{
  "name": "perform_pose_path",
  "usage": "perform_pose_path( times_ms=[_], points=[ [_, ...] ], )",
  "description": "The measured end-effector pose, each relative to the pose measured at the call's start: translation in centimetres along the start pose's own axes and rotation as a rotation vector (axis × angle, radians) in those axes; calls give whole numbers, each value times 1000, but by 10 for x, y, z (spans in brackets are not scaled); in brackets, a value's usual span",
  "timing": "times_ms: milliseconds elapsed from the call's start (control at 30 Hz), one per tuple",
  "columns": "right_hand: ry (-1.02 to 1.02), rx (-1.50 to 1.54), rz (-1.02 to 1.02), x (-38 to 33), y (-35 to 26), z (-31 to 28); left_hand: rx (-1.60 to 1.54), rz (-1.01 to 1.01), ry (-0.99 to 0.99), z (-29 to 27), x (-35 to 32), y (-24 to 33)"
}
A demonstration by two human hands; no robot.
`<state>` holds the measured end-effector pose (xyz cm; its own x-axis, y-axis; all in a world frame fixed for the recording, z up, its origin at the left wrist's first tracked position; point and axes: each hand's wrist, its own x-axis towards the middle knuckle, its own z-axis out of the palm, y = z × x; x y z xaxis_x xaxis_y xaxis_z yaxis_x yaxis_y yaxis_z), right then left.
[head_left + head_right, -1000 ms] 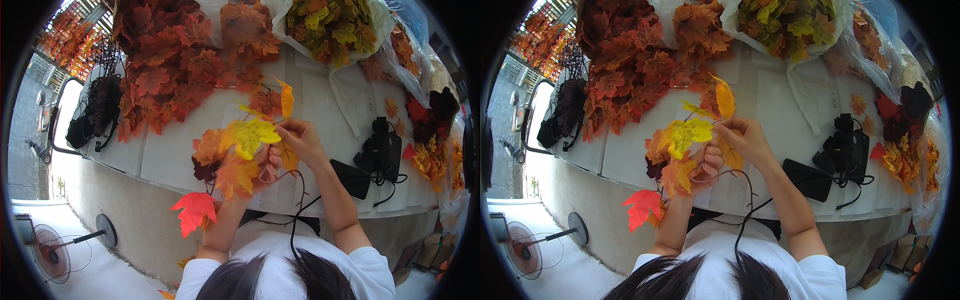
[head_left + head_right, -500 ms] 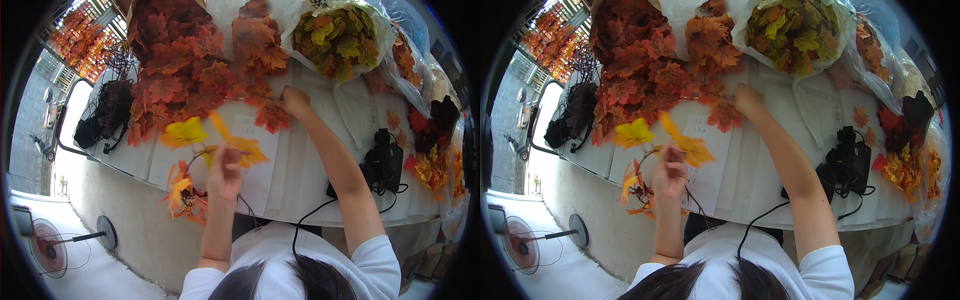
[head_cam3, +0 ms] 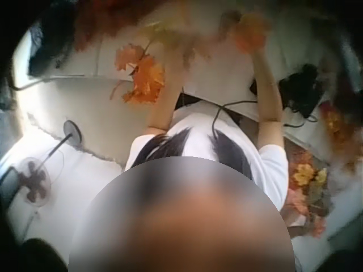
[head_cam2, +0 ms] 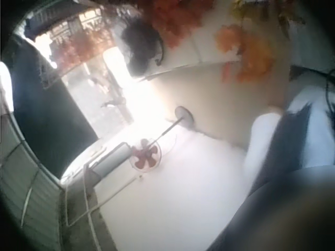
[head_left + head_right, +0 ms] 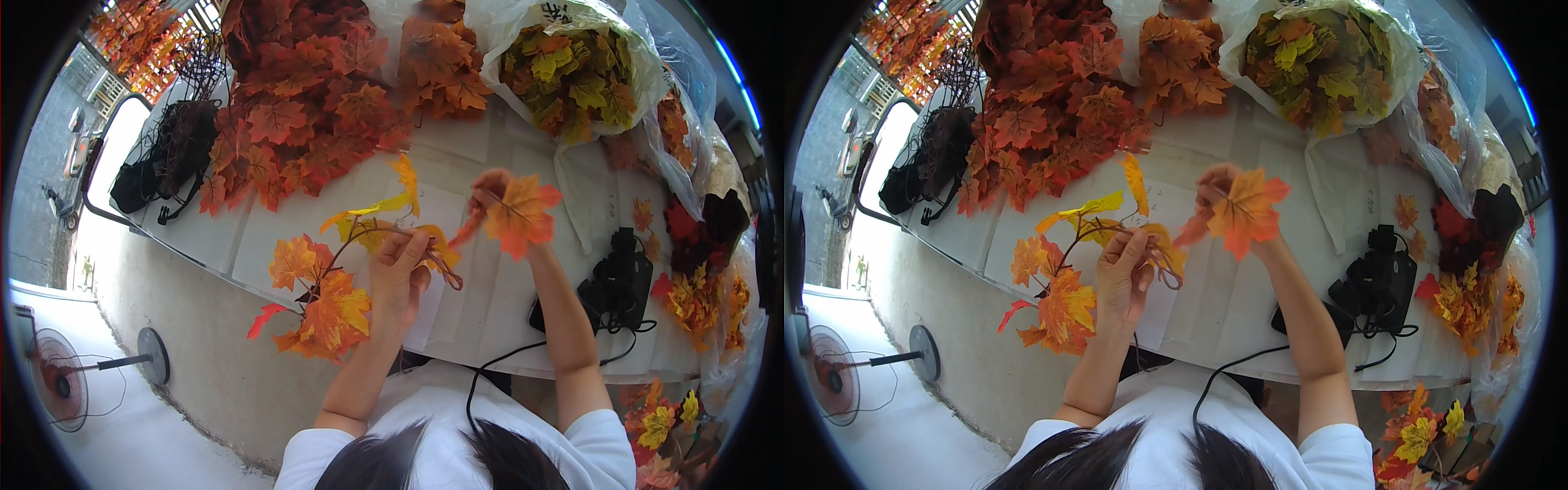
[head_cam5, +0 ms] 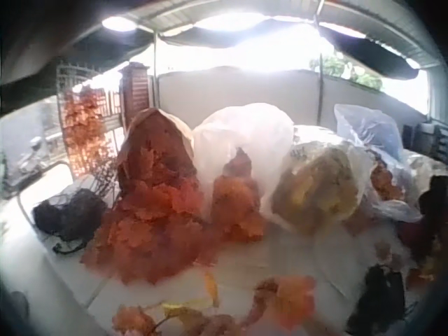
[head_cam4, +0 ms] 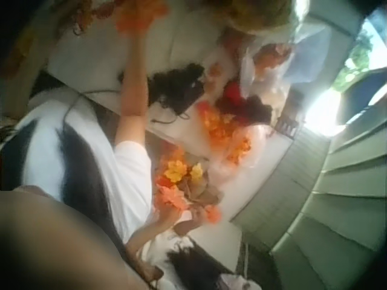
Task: The person attaches artificial maple leaves to a plastic vine by hand to create a decorative garland.
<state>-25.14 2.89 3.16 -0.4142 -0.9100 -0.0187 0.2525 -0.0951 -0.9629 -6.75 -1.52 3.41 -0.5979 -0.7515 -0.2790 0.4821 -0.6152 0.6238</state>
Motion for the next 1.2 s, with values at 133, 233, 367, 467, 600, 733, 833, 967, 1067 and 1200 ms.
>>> perform_pose_path(
  times_ms=[133, 233, 367, 467, 600, 733, 833, 967, 1067, 1200],
  points=[
    [27, -275, 16, -57, -20, 40, 65, 44, -31, 8, -6, -2],
    [2, -270, -35, -64, -14, 43, 125, 100, -54, 14, -12, -7],
    [36, -268, 76, -73, -23, 47, 164, 141, -87, 23, -19, -5],
    [80, -204, 67, -75, -22, 48, 194, 159, -112, 23, -21, -5],
    [75, -265, 148, -75, -29, 49, 329, 194, -143, 20, -20, -2],
    [158, -289, 163, -74, -27, 52, 438, 150, -153, 9, -17, -3],
    [141, -378, 133, -74, -26, 50, 449, 176, -176, 7, -17, -5],
    [133, -412, 172, -73, -30, 51, 432, 140, -206, 8, -17, -3],
    [132, -395, 148, -73, -29, 52, 389, 106, -223, 13, -16, 0],
    [103, -381, 13, -74, -19, 50, 274, 102, -192, 16, -18, -1]
  ],
)
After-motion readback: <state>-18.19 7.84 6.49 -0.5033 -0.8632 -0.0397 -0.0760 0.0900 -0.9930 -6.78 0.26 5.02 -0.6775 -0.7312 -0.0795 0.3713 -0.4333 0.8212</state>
